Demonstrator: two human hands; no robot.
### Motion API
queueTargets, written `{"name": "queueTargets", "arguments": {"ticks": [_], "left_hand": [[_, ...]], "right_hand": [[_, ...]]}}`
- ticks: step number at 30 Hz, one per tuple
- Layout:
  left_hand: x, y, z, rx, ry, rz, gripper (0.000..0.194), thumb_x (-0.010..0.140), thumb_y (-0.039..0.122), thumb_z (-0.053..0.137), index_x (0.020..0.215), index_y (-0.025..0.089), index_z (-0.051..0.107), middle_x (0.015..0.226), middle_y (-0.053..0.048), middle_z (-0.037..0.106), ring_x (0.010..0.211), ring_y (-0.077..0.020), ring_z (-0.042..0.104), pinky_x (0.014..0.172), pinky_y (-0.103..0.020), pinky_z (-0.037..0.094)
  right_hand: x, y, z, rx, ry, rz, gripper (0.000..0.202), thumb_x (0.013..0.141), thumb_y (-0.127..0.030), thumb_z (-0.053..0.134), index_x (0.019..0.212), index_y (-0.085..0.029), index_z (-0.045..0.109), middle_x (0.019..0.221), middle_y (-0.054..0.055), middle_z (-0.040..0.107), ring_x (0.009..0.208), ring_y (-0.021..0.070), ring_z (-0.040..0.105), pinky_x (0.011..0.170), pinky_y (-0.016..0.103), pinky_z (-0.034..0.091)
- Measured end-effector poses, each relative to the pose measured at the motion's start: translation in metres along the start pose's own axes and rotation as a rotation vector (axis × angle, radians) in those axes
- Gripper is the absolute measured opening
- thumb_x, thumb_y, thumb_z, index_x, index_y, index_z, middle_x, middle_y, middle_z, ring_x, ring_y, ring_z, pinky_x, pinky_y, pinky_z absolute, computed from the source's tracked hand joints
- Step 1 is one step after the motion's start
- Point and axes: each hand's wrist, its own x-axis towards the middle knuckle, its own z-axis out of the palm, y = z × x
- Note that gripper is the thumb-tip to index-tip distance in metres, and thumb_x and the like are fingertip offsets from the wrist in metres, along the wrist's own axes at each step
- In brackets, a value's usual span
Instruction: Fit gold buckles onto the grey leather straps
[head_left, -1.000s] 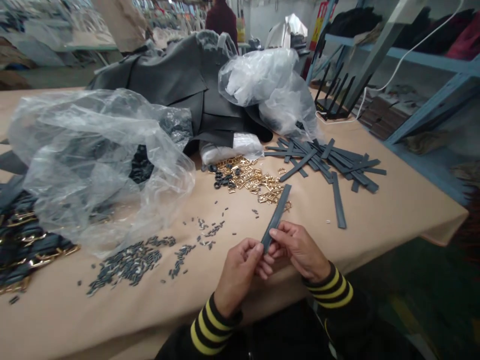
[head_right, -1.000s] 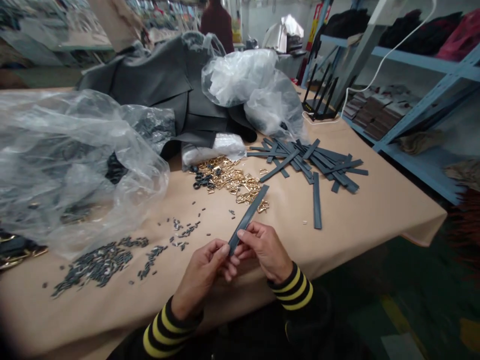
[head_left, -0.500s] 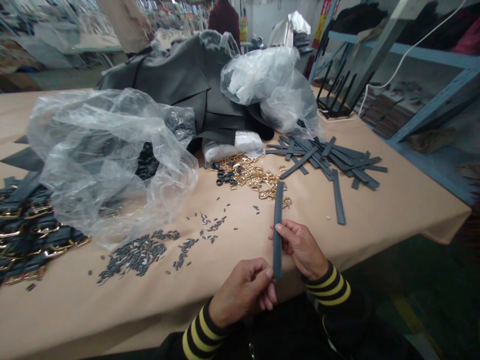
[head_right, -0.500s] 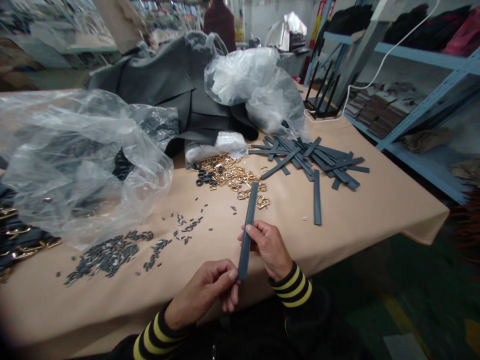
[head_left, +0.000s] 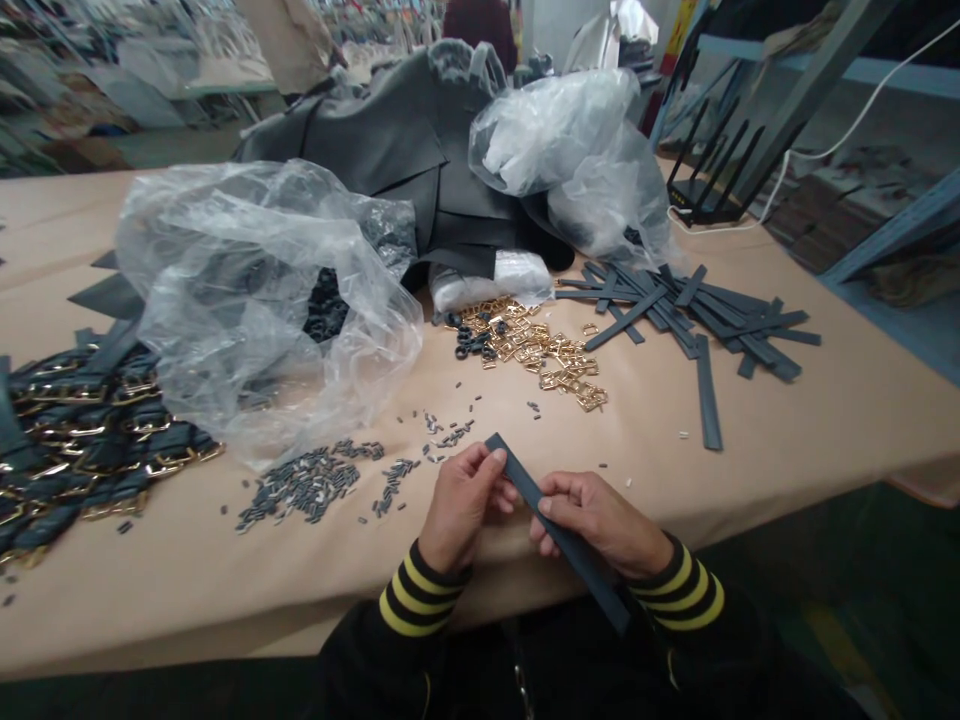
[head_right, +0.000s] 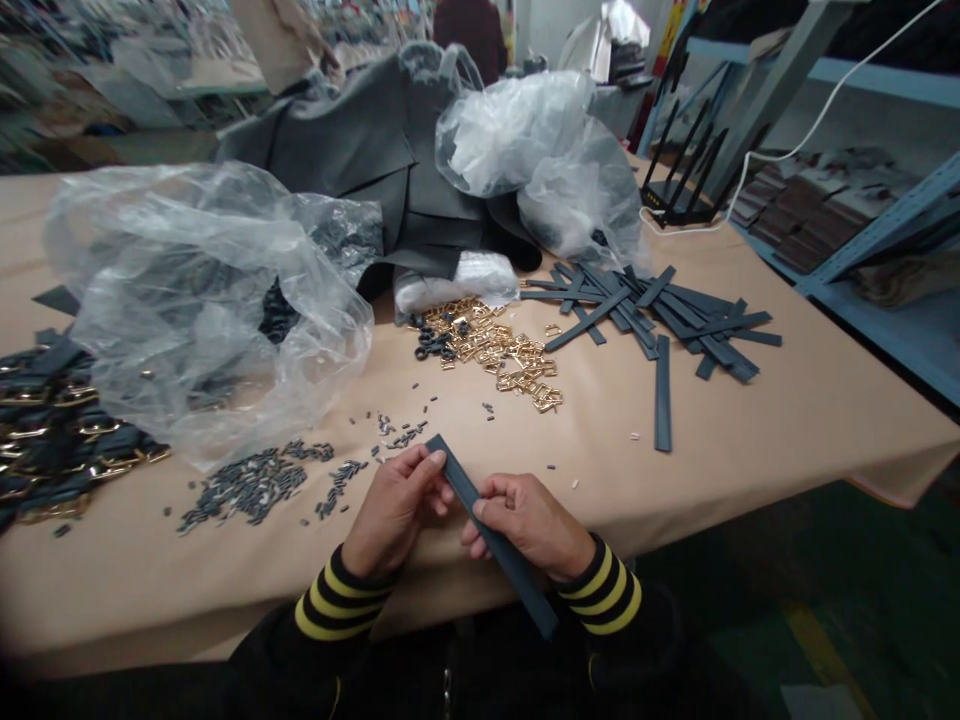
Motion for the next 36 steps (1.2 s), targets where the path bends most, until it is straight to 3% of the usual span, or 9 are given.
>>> {"name": "queueTargets", "arguments": {"ticks": [4,12,17,24,30,33,36], "left_hand": [[-0.006,-0.008,0.002,0.011,-0.101,-0.040,0.026,0.074,0.036,0.056,0.066,0.013,0.049,0.046,0.004,0.054,0.038,-0.0051,0.048,0.040,-0.015,0.039],[-0.008,0.003,-0.001,-0.118,-0.040,-0.081,0.019,0.075,0.033,0.054,0.084,0.018,0.047,0.043,0.011,0.038,0.031,-0.0021,0.028,0.027,-0.010,0.019],[-0.010,0.007,-0.008,-0.143,-0.102,-0.013,0.019,0.072,0.032,0.055,0.080,0.016,0.049,0.050,0.006,0.045,0.037,-0.0039,0.038,0.031,-0.012,0.024],[-0.011,-0.004,-0.015,0.230,0.023,0.117,0.018,0.075,0.033,0.055,0.082,0.017,0.049,0.050,0.007,0.045,0.038,-0.0044,0.039,0.035,-0.014,0.029],[-0.011,-0.009,-0.011,0.319,0.068,0.187,0.018,0.079,0.033,0.049,0.088,0.019,0.044,0.051,0.007,0.046,0.039,-0.0073,0.042,0.037,-0.017,0.035],[-0.012,-0.012,-0.007,0.463,0.129,0.343,0.010,0.079,0.027,0.048,0.083,0.018,0.050,0.074,-0.002,0.056,0.065,-0.0134,0.056,0.057,-0.025,0.047],[-0.016,-0.014,-0.002,0.627,0.131,0.515,0.014,0.081,0.021,0.044,0.079,0.017,0.057,0.101,-0.009,0.056,0.097,-0.0187,0.052,0.084,-0.032,0.043]], "right_hand": [[0.008,0.000,0.006,0.158,0.034,-0.038,0.024,0.076,-0.036,0.057,0.083,-0.014,0.049,0.069,0.001,0.063,0.049,0.0075,0.057,0.049,0.019,0.046],[0.010,0.004,0.007,0.203,0.035,0.035,0.026,0.074,-0.037,0.060,0.079,-0.014,0.050,0.067,0.001,0.063,0.045,0.0067,0.054,0.045,0.018,0.047],[0.009,0.000,0.007,0.245,0.053,0.061,0.028,0.072,-0.040,0.060,0.077,-0.013,0.054,0.067,-0.001,0.057,0.050,0.0055,0.051,0.050,0.019,0.049],[0.006,-0.004,0.008,-0.008,0.098,-0.063,0.023,0.069,-0.030,0.064,0.081,-0.013,0.055,0.068,-0.002,0.050,0.054,0.0063,0.047,0.050,0.020,0.047],[0.009,-0.005,0.010,-0.052,0.095,-0.079,0.017,0.073,-0.028,0.059,0.081,-0.014,0.053,0.067,-0.003,0.047,0.054,0.0067,0.045,0.048,0.019,0.045],[0.010,-0.005,0.012,-0.074,0.103,-0.117,0.016,0.074,-0.028,0.057,0.080,-0.014,0.053,0.067,-0.003,0.046,0.054,0.0065,0.043,0.046,0.018,0.042],[0.011,-0.003,0.012,-0.090,0.116,-0.170,0.015,0.075,-0.028,0.056,0.081,-0.015,0.053,0.067,-0.003,0.047,0.053,0.0060,0.043,0.047,0.017,0.040]]}}
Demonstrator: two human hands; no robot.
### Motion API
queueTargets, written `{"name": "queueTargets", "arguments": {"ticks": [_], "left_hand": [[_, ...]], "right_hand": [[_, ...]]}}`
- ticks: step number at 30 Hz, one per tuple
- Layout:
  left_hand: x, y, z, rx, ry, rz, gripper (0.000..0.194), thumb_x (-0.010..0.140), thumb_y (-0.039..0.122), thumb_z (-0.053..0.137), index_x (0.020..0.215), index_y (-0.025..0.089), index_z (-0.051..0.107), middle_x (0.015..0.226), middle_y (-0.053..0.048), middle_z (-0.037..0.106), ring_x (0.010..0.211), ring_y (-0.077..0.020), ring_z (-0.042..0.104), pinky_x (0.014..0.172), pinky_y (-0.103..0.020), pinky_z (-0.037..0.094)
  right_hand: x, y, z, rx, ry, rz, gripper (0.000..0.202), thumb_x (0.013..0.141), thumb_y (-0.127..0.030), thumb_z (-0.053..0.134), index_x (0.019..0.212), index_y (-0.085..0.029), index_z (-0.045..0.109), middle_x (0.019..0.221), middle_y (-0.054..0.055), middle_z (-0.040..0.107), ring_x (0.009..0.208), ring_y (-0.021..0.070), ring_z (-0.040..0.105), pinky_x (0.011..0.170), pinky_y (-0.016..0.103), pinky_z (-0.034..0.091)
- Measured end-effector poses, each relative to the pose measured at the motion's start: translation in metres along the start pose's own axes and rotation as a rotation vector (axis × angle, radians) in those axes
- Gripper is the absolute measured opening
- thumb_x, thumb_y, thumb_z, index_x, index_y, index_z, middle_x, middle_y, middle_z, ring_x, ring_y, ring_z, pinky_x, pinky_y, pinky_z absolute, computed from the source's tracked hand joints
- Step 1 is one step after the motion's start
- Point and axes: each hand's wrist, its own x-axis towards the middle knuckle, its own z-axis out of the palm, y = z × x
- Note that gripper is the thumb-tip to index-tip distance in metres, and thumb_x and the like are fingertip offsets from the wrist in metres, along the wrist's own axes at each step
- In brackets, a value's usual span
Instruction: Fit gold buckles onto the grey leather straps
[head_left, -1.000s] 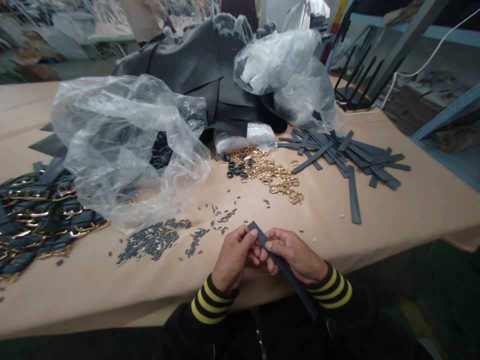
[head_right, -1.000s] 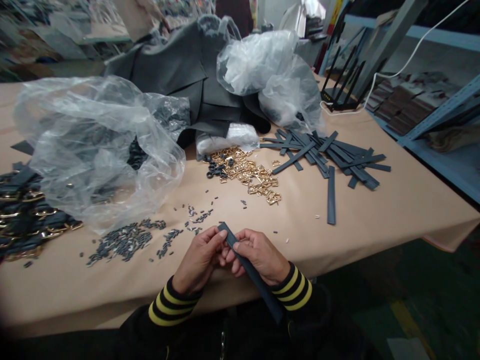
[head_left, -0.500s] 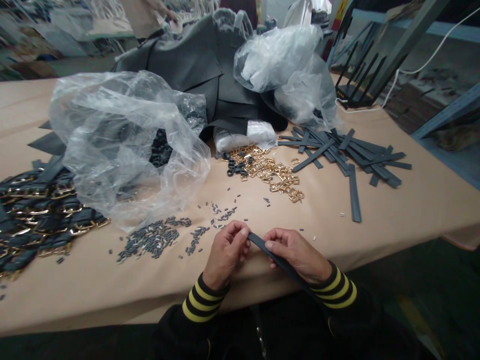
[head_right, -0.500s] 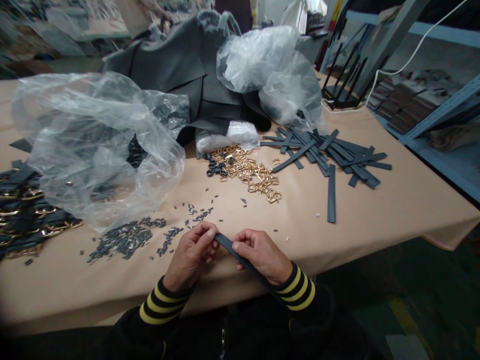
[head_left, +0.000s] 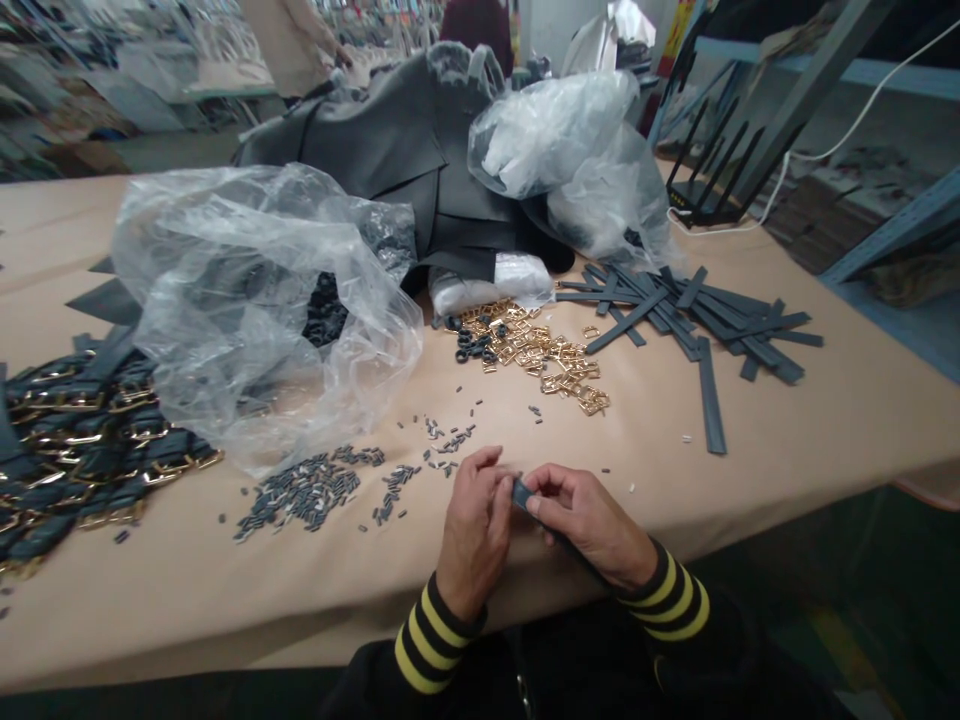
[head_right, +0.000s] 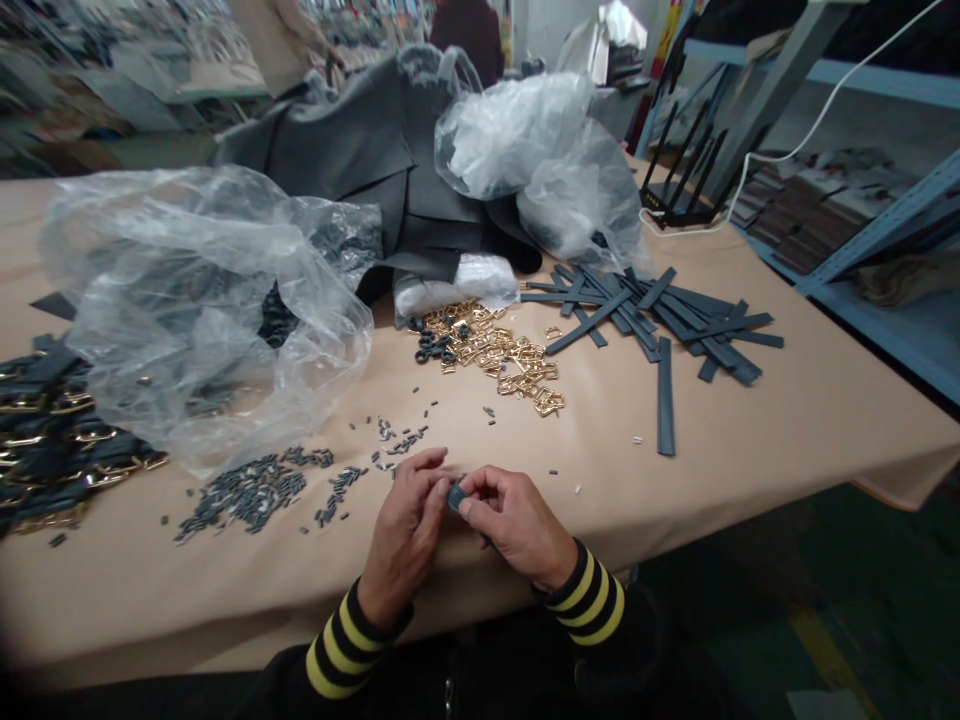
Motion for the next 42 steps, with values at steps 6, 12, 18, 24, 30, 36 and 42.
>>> {"name": "queueTargets", "arguments": {"ticks": [6,12,18,24,30,36,42], "left_hand": [[0.000,0.001,0.001,-0.003,-0.160,0.022,0.015,0.083,0.022,0.045,0.090,0.017,0.058,0.083,-0.004,0.064,0.078,-0.0143,0.060,0.071,-0.026,0.048],[0.005,-0.006,0.013,0.216,0.024,0.249,0.013,0.083,0.013,0.042,0.081,0.016,0.054,0.079,-0.006,0.062,0.073,-0.0142,0.059,0.066,-0.026,0.049],[0.056,-0.001,-0.017,0.443,-0.026,0.399,0.021,0.079,0.004,0.035,0.086,0.014,0.051,0.098,-0.011,0.054,0.096,-0.0180,0.051,0.083,-0.032,0.044],[0.155,-0.037,-0.044,0.795,0.021,0.346,0.015,0.077,0.014,0.042,0.078,0.015,0.057,0.086,-0.010,0.055,0.084,-0.0216,0.050,0.077,-0.036,0.043],[0.170,-0.054,-0.044,0.728,0.003,0.338,0.013,0.077,0.015,0.043,0.072,0.015,0.055,0.090,-0.012,0.055,0.088,-0.0227,0.048,0.080,-0.038,0.041],[0.088,-0.014,-0.032,-0.069,-0.223,-0.107,0.018,0.079,0.030,0.048,0.081,0.014,0.056,0.069,-0.003,0.057,0.063,-0.0128,0.052,0.062,-0.026,0.044],[0.034,0.006,-0.010,-0.732,-0.095,-0.430,0.017,0.075,0.028,0.058,0.069,0.014,0.051,0.058,0.002,0.055,0.053,-0.0059,0.050,0.054,-0.017,0.040]], "right_hand": [[0.002,0.007,-0.002,-0.096,0.044,-0.041,0.015,0.077,-0.026,0.054,0.084,-0.013,0.054,0.063,-0.003,0.048,0.051,0.0059,0.044,0.048,0.018,0.039],[0.009,0.007,-0.005,-0.103,0.100,-0.017,0.019,0.078,-0.032,0.052,0.084,-0.014,0.052,0.066,-0.002,0.051,0.049,0.0064,0.049,0.046,0.019,0.040],[0.012,0.003,-0.021,0.043,0.173,0.059,0.023,0.080,-0.038,0.048,0.085,-0.016,0.043,0.069,0.000,0.057,0.051,0.0078,0.052,0.047,0.020,0.043],[0.013,-0.001,-0.028,0.126,0.080,0.101,0.022,0.082,-0.037,0.047,0.089,-0.016,0.043,0.060,-0.006,0.047,0.038,0.0017,0.029,0.034,0.012,0.026],[0.011,0.000,-0.031,-0.012,0.003,0.082,0.033,0.086,-0.044,0.037,0.092,-0.014,0.050,0.052,-0.007,0.042,0.036,0.0024,0.030,0.034,0.014,0.025],[0.008,-0.010,-0.022,-0.228,0.003,-0.052,0.029,0.088,-0.037,0.036,0.088,-0.013,0.052,0.060,-0.003,0.050,0.043,0.0046,0.038,0.043,0.017,0.032],[0.004,-0.021,-0.005,-0.489,0.100,-0.140,0.024,0.089,-0.028,0.034,0.079,-0.015,0.051,0.053,-0.005,0.044,0.048,0.0076,0.041,0.049,0.020,0.032]]}}
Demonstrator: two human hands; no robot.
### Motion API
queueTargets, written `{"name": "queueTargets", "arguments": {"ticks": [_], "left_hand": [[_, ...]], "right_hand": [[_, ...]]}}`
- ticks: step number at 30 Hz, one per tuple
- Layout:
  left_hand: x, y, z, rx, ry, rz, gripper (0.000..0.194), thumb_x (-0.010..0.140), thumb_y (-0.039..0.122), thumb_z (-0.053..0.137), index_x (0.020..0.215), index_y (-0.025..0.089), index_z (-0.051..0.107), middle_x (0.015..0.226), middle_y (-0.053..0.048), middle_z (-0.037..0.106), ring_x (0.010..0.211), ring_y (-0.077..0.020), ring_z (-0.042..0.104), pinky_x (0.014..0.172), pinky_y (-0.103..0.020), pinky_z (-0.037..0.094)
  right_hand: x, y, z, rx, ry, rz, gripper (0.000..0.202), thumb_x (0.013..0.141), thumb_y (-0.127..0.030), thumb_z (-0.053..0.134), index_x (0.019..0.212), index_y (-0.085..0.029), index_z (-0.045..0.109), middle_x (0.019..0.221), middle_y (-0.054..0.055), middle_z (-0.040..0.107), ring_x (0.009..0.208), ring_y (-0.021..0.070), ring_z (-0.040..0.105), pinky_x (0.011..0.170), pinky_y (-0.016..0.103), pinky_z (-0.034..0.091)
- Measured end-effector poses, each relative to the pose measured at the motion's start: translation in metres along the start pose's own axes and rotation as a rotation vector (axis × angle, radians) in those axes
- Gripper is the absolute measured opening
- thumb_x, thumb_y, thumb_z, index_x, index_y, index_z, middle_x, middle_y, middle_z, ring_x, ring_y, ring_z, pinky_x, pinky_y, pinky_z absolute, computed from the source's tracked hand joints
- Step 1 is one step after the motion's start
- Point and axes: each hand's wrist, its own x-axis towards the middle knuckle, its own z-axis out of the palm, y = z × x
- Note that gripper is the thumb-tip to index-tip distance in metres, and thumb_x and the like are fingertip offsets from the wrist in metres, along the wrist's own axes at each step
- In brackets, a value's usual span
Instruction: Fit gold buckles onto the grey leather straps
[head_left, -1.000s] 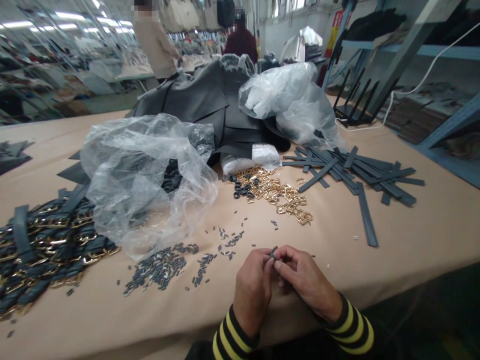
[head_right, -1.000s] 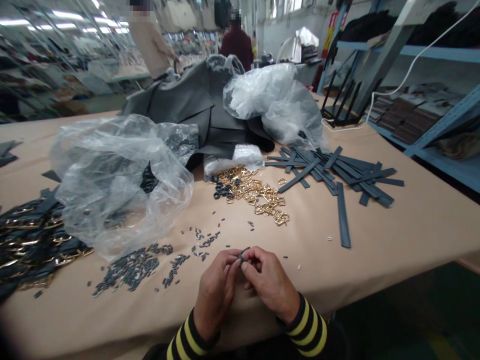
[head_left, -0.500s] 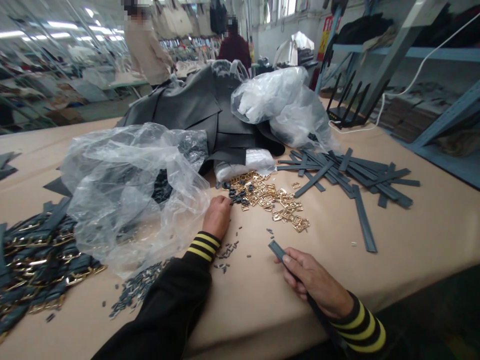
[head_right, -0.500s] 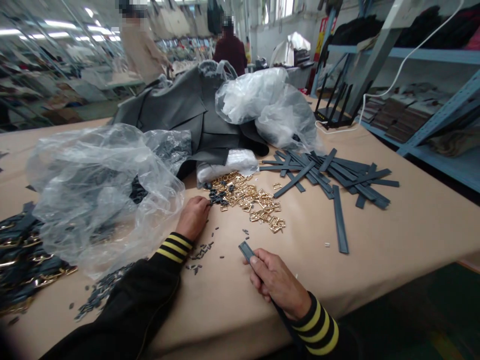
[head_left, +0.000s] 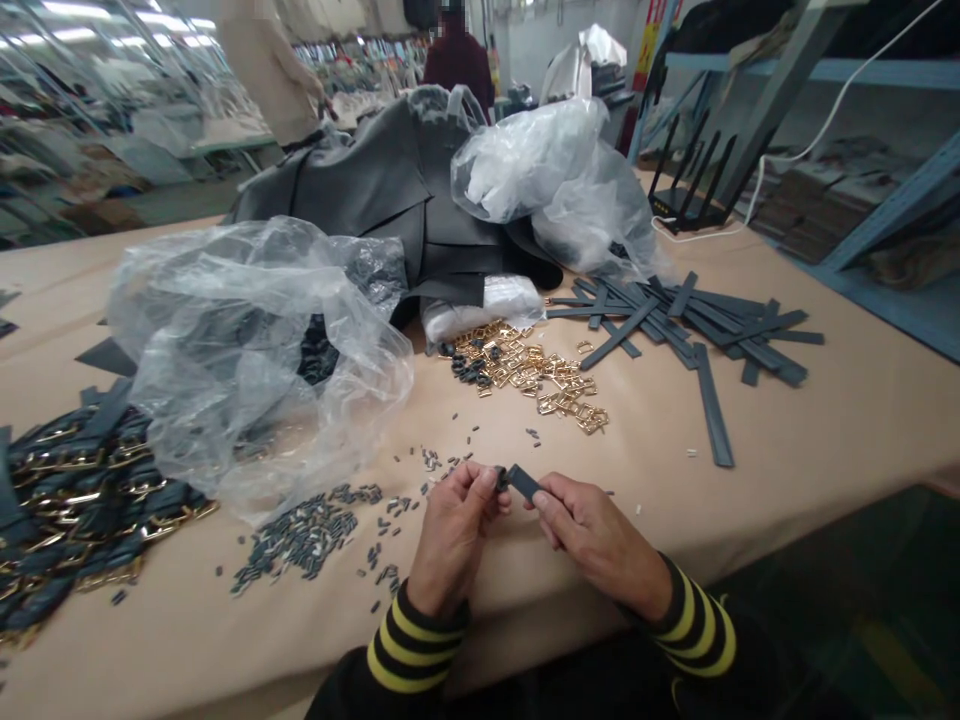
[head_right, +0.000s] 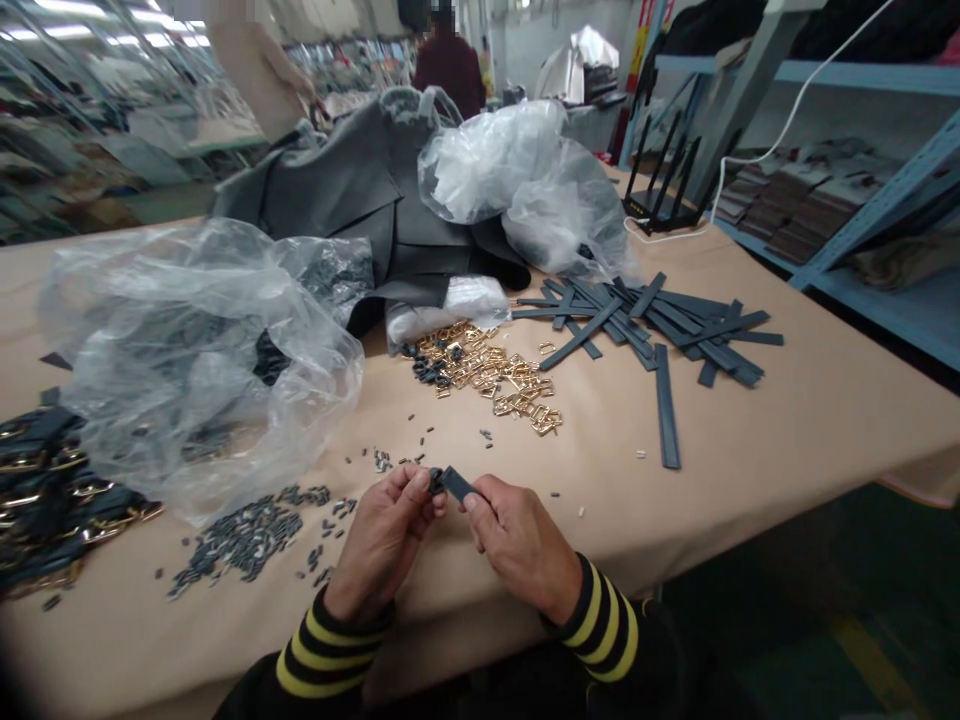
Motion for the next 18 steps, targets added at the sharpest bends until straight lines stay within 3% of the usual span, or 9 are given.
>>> {"name": "queueTargets", "arguments": {"ticks": [4,8,15,18], "left_hand": [[-0.004,-0.008,0.003,0.086,0.065,0.103,0.015,0.075,0.027,0.059,0.071,0.014,0.051,0.061,0.003,0.057,0.056,-0.0065,0.053,0.058,-0.018,0.042],[-0.009,-0.011,0.005,0.274,0.107,0.204,0.013,0.075,0.027,0.058,0.074,0.015,0.053,0.062,0.002,0.057,0.058,-0.0091,0.054,0.059,-0.021,0.044],[-0.023,-0.017,0.012,0.706,0.036,0.505,0.005,0.078,0.022,0.054,0.077,0.017,0.056,0.071,0.000,0.057,0.066,-0.0119,0.054,0.064,-0.024,0.043],[-0.021,-0.021,0.012,0.762,0.027,0.505,0.005,0.079,0.021,0.052,0.079,0.017,0.055,0.069,0.000,0.057,0.065,-0.0119,0.054,0.064,-0.025,0.044]], "right_hand": [[-0.003,-0.005,0.000,-0.085,0.013,0.003,0.022,0.087,-0.026,0.035,0.074,-0.015,0.049,0.053,-0.004,0.043,0.047,0.0082,0.041,0.049,0.020,0.032],[-0.007,-0.005,-0.008,-0.076,-0.112,0.013,0.021,0.086,-0.024,0.036,0.075,-0.015,0.052,0.051,-0.004,0.042,0.045,0.0077,0.038,0.046,0.019,0.030],[-0.012,0.003,-0.014,-0.205,-0.104,-0.030,0.025,0.083,-0.023,0.040,0.064,-0.015,0.053,0.056,-0.001,0.048,0.053,0.0099,0.045,0.052,0.021,0.030],[-0.015,0.001,-0.014,-0.198,-0.073,-0.056,0.024,0.084,-0.023,0.039,0.066,-0.015,0.052,0.056,-0.002,0.047,0.054,0.0099,0.044,0.053,0.021,0.030]]}}
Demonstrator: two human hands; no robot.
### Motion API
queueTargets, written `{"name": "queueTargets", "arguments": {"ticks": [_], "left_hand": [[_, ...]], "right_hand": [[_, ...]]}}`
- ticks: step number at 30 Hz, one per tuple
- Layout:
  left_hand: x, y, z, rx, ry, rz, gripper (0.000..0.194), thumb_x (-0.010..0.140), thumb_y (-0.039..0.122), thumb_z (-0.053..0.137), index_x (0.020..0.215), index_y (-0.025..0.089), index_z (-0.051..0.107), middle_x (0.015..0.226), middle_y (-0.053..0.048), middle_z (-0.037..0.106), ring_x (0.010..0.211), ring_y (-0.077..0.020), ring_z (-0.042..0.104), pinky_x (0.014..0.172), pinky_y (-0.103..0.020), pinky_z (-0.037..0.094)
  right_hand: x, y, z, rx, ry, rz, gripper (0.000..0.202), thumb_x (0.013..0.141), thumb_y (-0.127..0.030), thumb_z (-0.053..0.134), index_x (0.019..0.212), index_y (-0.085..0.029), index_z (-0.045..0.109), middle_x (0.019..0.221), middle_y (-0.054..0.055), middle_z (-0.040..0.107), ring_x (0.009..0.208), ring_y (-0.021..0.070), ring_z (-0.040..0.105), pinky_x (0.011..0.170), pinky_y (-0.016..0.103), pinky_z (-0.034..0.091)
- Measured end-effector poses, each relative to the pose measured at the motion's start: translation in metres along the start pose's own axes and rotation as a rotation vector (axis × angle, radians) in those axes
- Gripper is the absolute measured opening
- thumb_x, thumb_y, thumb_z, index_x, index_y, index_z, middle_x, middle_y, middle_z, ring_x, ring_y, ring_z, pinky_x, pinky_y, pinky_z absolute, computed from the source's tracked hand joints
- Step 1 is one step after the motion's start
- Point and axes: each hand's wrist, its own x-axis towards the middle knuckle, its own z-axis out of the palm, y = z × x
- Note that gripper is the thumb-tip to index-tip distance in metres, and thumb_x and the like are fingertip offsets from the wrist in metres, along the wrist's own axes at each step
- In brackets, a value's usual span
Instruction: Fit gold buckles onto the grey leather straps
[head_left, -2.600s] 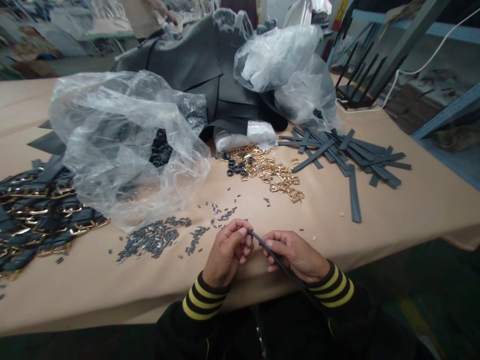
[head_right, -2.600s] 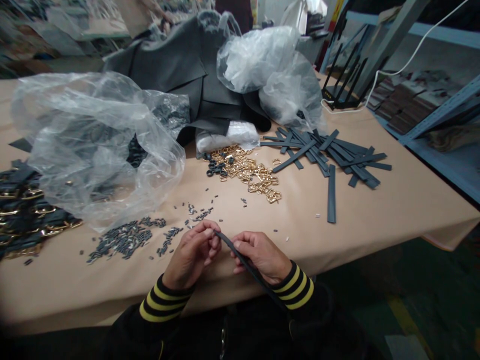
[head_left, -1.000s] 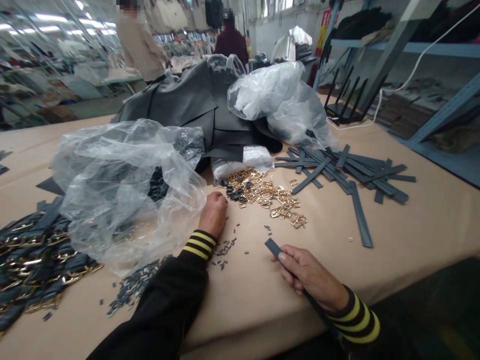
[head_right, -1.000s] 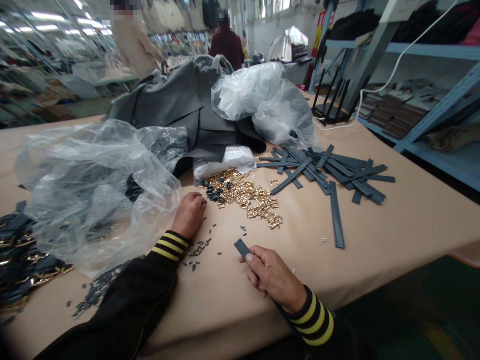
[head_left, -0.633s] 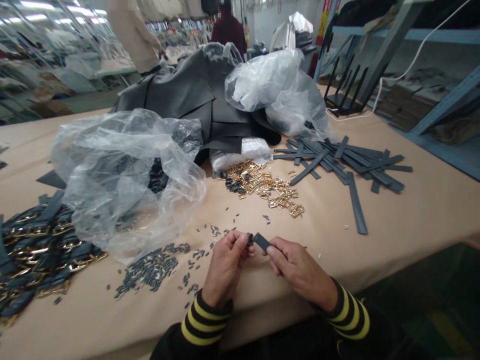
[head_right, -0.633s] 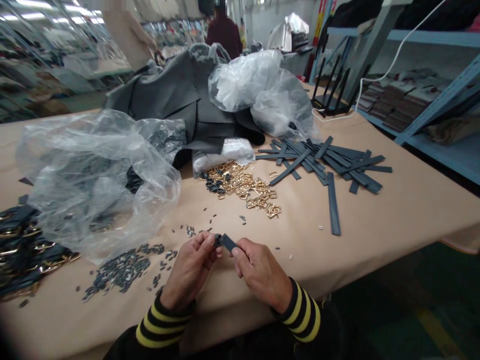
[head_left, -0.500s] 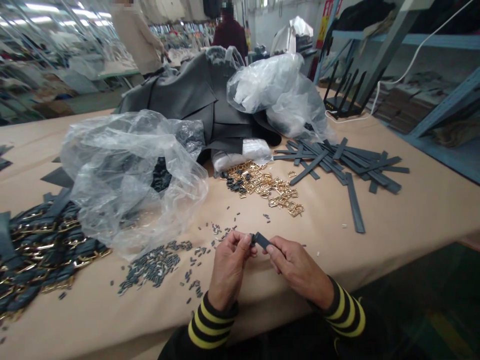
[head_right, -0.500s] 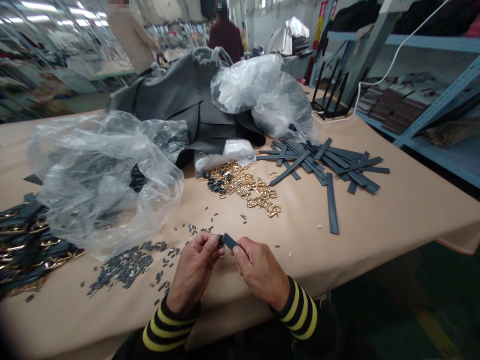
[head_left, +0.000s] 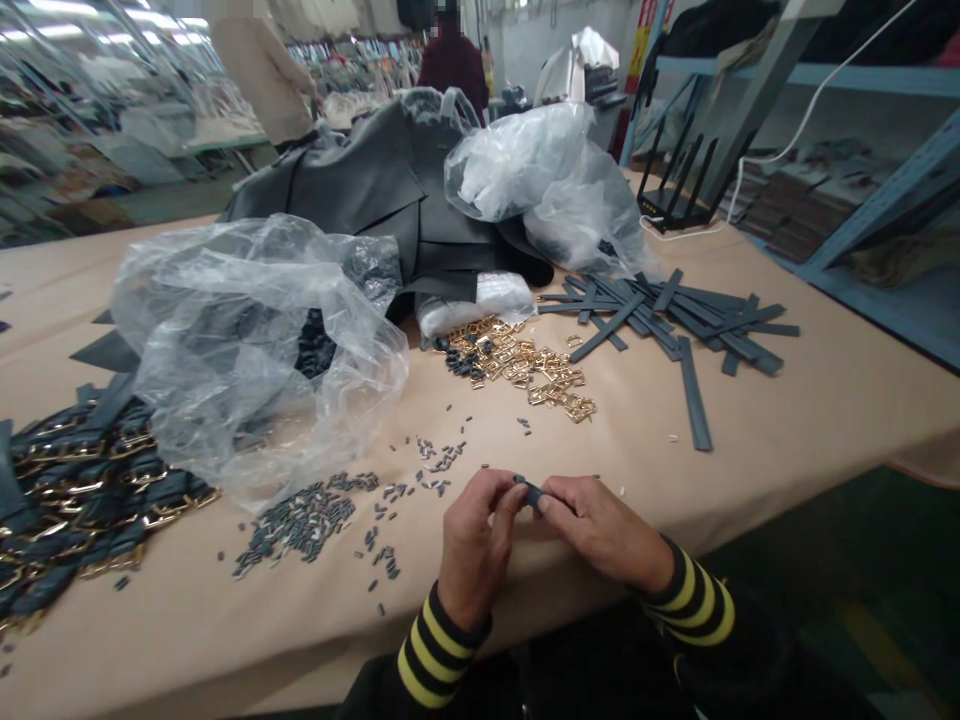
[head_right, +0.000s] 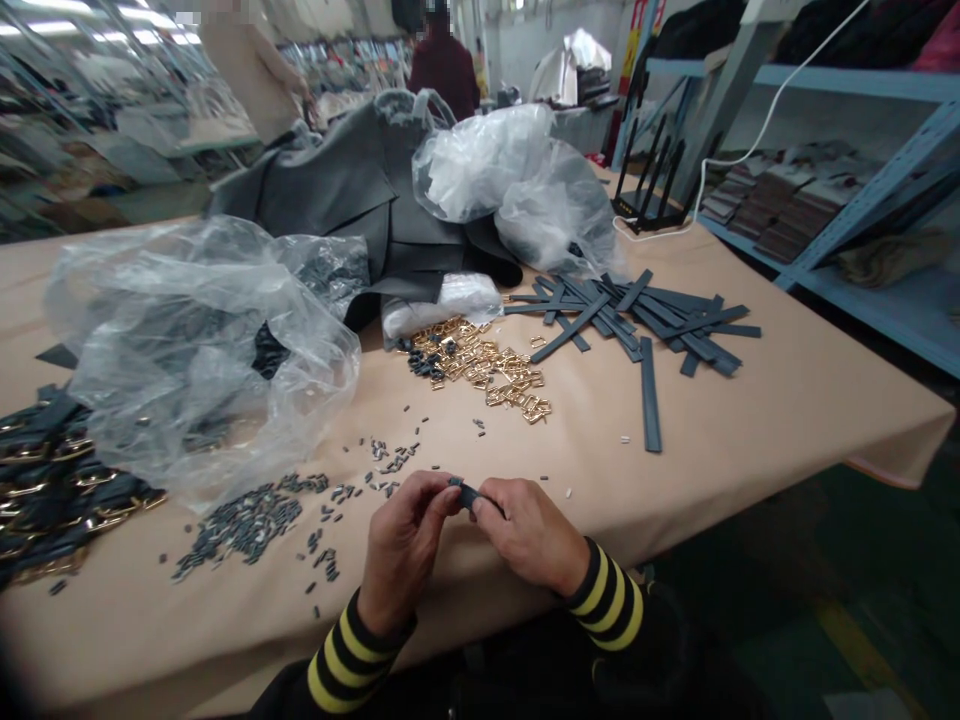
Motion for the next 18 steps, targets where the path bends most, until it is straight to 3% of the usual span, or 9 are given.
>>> {"name": "queueTargets", "arguments": {"ticks": [5,9,13,15,18], "left_hand": [[-0.002,-0.003,0.006,-0.206,-0.036,-0.167,0.008,0.080,0.026,0.050,0.081,0.018,0.052,0.071,0.000,0.059,0.064,-0.0125,0.057,0.062,-0.025,0.047],[-0.009,-0.003,0.012,-0.146,-0.011,-0.131,0.006,0.079,0.024,0.052,0.080,0.019,0.054,0.074,0.000,0.059,0.070,-0.0127,0.057,0.067,-0.024,0.046],[-0.007,-0.002,0.011,-0.229,0.019,-0.212,0.023,0.082,0.027,0.046,0.104,0.020,0.048,0.085,-0.002,0.060,0.076,-0.0133,0.057,0.074,-0.028,0.045],[-0.002,-0.002,0.009,-0.339,-0.008,-0.310,0.021,0.082,0.030,0.047,0.099,0.019,0.048,0.080,-0.002,0.059,0.071,-0.0130,0.057,0.069,-0.028,0.047],[0.004,-0.001,0.005,-0.400,-0.131,-0.392,0.020,0.076,0.035,0.054,0.076,0.016,0.049,0.066,0.002,0.053,0.058,-0.0105,0.052,0.055,-0.023,0.045]], "right_hand": [[0.001,-0.001,0.000,-0.005,-0.012,-0.027,0.021,0.084,-0.021,0.039,0.067,-0.016,0.050,0.060,-0.002,0.048,0.056,0.0096,0.044,0.054,0.021,0.030],[0.003,0.007,0.008,-0.018,0.011,-0.014,0.023,0.085,-0.023,0.038,0.064,-0.017,0.044,0.057,-0.003,0.044,0.053,0.0095,0.041,0.051,0.022,0.028],[0.001,0.010,0.014,0.118,0.034,-0.022,0.022,0.089,-0.030,0.033,0.077,-0.017,0.047,0.061,-0.002,0.047,0.055,0.0104,0.044,0.054,0.022,0.033],[0.001,0.009,0.014,0.160,0.025,-0.008,0.021,0.089,-0.034,0.034,0.085,-0.017,0.047,0.062,-0.002,0.049,0.055,0.0109,0.046,0.054,0.022,0.034],[0.001,0.011,0.015,0.167,0.043,0.049,0.027,0.088,-0.041,0.036,0.097,-0.016,0.043,0.064,-0.001,0.053,0.057,0.0123,0.049,0.056,0.023,0.035]]}}
